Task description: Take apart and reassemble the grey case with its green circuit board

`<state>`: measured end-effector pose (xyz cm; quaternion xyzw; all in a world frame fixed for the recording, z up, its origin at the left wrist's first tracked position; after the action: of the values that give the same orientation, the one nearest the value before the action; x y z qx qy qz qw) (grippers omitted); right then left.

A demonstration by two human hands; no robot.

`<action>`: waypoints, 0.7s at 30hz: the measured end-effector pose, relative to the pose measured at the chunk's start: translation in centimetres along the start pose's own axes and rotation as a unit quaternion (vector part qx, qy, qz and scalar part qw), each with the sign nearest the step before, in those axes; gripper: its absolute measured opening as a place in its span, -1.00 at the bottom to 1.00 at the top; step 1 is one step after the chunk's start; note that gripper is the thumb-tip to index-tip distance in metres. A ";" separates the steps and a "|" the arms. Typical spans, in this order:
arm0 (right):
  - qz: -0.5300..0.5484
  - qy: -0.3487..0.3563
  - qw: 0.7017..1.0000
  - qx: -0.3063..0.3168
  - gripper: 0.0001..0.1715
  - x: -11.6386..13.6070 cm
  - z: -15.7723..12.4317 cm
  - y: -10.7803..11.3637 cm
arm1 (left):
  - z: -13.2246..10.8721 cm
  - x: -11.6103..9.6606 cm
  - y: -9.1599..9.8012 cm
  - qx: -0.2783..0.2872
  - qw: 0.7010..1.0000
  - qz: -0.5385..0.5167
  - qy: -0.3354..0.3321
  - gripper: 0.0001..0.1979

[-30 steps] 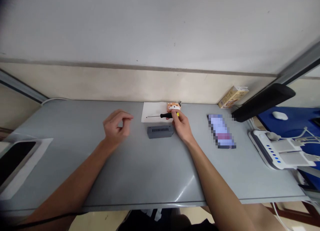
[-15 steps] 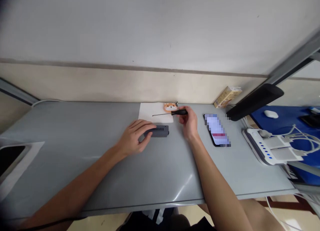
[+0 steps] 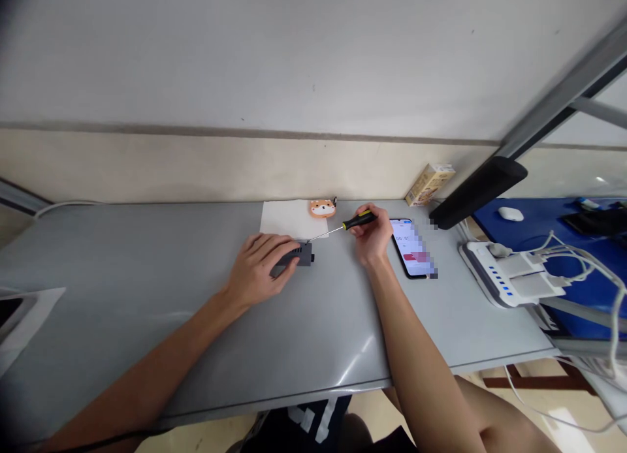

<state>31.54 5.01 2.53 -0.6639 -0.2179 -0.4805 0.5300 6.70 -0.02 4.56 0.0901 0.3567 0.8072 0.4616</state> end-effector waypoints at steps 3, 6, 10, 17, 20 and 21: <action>-0.015 -0.002 1.000 -0.011 -0.73 0.0 -0.2 -0.2 | 0.0 0.0 0.0 0.002 1.000 0.004 0.000 -0.75; -0.025 0.005 1.000 -0.010 -0.72 0.0 -0.4 -0.3 | 0.0 0.0 0.0 0.005 1.000 0.012 -0.005 -0.76; -0.008 0.013 1.000 0.006 -0.73 0.0 -0.3 -0.3 | 0.0 -0.1 0.0 0.016 0.999 0.025 -0.015 -0.71; 0.017 0.019 1.000 0.004 -0.74 0.3 -0.1 -0.3 | 0.0 -0.2 -0.2 0.035 0.999 0.038 -0.009 -0.71; 0.014 0.024 0.999 0.016 -0.74 0.7 -0.1 -0.4 | 0.0 -0.3 -0.3 0.040 0.999 0.032 -0.002 -0.71; 0.008 0.032 0.999 0.020 -0.74 0.9 -0.2 -0.5 | 0.0 -0.4 -0.3 0.041 0.999 0.029 -0.002 -0.71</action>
<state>31.50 4.80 3.54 -0.6391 -0.2053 -0.4924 0.5541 7.11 -0.21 4.47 0.1210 0.3860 0.8048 0.4343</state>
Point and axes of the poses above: each hand's wrist, its own z-axis towards the middle knuckle, its own y-axis out of the back of the hand, x = y × z, the point moved 4 cm from there along z, towards the middle knuckle, and after that the axes turned 3 degrees about -x, right-handed, at the moved point
